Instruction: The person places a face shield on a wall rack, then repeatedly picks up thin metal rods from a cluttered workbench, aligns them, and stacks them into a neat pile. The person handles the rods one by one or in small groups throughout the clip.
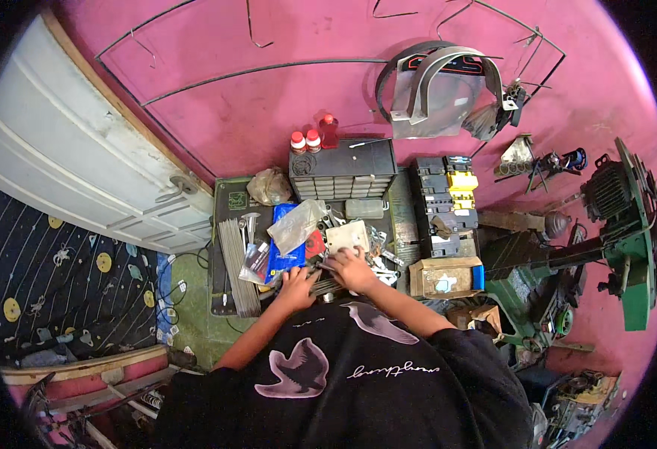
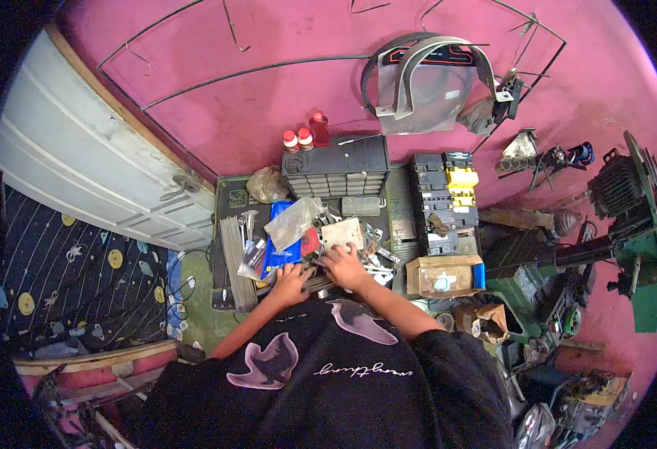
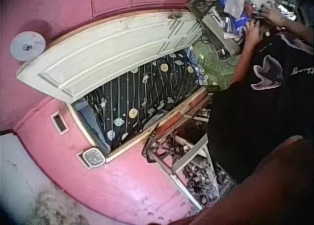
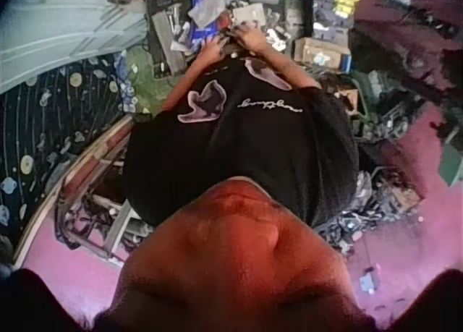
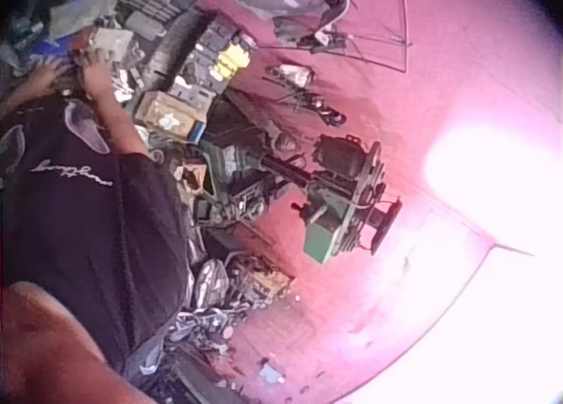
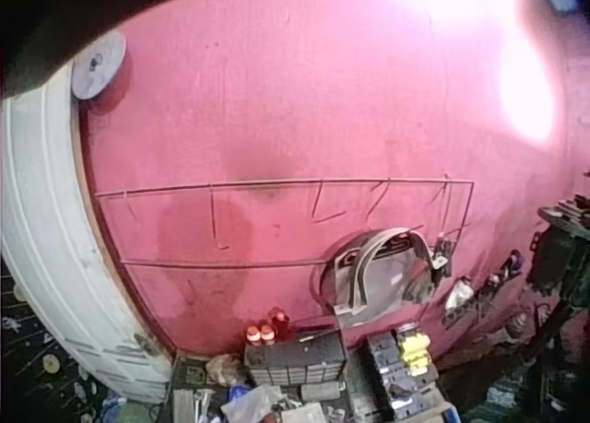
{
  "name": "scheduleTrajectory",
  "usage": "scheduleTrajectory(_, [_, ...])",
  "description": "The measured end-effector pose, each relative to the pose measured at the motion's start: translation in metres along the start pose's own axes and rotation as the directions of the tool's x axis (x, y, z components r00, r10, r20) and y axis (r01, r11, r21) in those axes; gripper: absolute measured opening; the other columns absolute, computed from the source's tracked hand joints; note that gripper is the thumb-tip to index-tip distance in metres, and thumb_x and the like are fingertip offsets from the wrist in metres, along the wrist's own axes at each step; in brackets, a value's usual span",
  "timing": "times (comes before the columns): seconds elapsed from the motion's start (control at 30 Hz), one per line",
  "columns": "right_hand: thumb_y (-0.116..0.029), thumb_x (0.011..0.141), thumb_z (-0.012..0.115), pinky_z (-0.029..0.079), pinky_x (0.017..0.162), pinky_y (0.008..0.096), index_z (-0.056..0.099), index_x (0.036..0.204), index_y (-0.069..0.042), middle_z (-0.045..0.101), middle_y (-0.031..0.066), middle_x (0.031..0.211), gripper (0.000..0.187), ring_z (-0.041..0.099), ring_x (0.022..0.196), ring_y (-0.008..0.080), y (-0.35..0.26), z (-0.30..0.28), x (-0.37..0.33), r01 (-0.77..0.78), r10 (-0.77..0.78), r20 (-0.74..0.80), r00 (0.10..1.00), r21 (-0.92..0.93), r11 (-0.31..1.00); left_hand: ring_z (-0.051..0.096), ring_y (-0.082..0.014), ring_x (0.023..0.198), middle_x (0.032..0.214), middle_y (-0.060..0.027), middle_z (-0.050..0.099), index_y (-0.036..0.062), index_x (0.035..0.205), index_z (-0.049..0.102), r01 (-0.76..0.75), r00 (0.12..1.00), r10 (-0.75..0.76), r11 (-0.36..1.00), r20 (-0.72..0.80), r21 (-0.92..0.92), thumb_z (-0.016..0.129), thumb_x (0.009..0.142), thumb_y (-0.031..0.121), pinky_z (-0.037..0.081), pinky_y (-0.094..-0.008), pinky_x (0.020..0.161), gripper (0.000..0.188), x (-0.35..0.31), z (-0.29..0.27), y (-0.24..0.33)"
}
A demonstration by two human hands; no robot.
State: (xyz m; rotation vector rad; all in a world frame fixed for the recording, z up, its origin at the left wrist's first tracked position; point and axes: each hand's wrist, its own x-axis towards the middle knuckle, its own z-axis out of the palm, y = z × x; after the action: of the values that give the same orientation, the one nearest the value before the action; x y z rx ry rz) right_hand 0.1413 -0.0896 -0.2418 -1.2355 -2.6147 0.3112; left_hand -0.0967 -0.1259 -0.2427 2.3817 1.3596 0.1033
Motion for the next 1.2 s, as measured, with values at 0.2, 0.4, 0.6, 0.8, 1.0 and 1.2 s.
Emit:
scheduleTrajectory(0.2, [-0.026, 0.085, 0.068, 0.033, 0.099, 0.0588, 0.066, 0.116, -0.017, 0.064, 0.0006, 0.119, 0.033, 0.052, 0.119, 0.0251, 0.025, -0.042, 0.064, -0.181, 0.160, -0.211, 0.964, -0.085, 0.980, 0.045, -0.0333, 0.123, 0.131, -0.0112, 0.056, 0.0139, 0.141, 0.055, 0.089, 0.981, -0.096, 0.995, -0.166, -0.052, 0.074, 0.078, 0.030, 0.036, -0.0514, 0.097, 0.067, 0.050, -0.061, -0.004])
scheduleTrajectory(0.4, [-0.021, 0.087, 0.062, 0.034, 0.099, 0.0560, 0.066, 0.119, -0.016, 0.066, 0.0002, 0.116, 0.032, 0.053, 0.116, 0.0232, 0.042, -0.084, 0.142, -0.185, 0.137, -0.324, 0.936, -0.122, 0.975, 0.048, -0.0326, 0.122, 0.137, -0.0087, 0.054, 0.0097, 0.134, 0.058, 0.161, 0.844, -0.170, 0.985, -0.509, -0.061, 0.073, 0.079, 0.024, 0.039, -0.0527, 0.095, 0.059, 0.131, -0.126, -0.029])
scheduleTrajectory(0.6, [-0.023, 0.091, 0.057, 0.036, 0.097, 0.0534, 0.070, 0.115, -0.018, 0.071, -0.0002, 0.111, 0.028, 0.058, 0.110, 0.0221, 0.060, -0.112, 0.228, -0.318, 0.265, -0.299, 0.917, -0.146, 0.937, 0.056, -0.0286, 0.109, 0.117, -0.0043, 0.064, 0.0142, 0.122, 0.068, 0.228, 0.758, -0.184, 0.974, -0.626, -0.010, 0.067, 0.083, 0.017, 0.039, -0.0508, 0.089, 0.039, 0.199, -0.168, -0.060])
scheduleTrajectory(0.8, [-0.025, 0.087, 0.064, 0.040, 0.095, 0.0520, 0.077, 0.095, -0.019, 0.073, 0.0013, 0.103, 0.016, 0.060, 0.109, 0.0224, 0.062, -0.111, 0.253, -0.423, 0.391, -0.181, 0.902, -0.206, 0.882, 0.059, -0.0251, 0.099, 0.094, -0.0040, 0.067, 0.0134, 0.092, 0.074, 0.265, 0.798, -0.096, 0.942, -0.595, 0.204, 0.067, 0.084, 0.020, 0.038, -0.0487, 0.083, 0.012, 0.218, -0.174, -0.083])
scheduleTrajectory(1.0, [-0.035, 0.083, 0.071, 0.041, 0.090, 0.0502, 0.075, 0.093, -0.020, 0.075, 0.0021, 0.096, 0.019, 0.063, 0.103, 0.0222, 0.060, -0.104, 0.252, -0.471, 0.411, -0.290, 0.864, -0.183, 0.863, 0.061, -0.0256, 0.094, 0.091, -0.0047, 0.067, 0.0114, 0.085, 0.069, 0.168, 0.795, 0.016, 0.955, -0.607, 0.245, 0.067, 0.083, 0.020, 0.038, -0.0483, 0.081, 0.009, 0.214, -0.183, -0.090])
scheduleTrajectory(1.2, [-0.034, 0.080, 0.074, 0.039, 0.089, 0.0480, 0.077, 0.096, -0.025, 0.075, 0.0018, 0.095, 0.019, 0.064, 0.098, 0.0234, 0.054, -0.100, 0.238, -0.483, 0.423, -0.393, 0.817, -0.063, 0.873, 0.062, -0.0273, 0.087, 0.084, -0.0074, 0.066, 0.0108, 0.084, 0.065, 0.239, 0.618, -0.095, 0.968, -0.780, 0.072, 0.066, 0.083, 0.020, 0.039, -0.0480, 0.078, 0.009, 0.197, -0.166, -0.048])
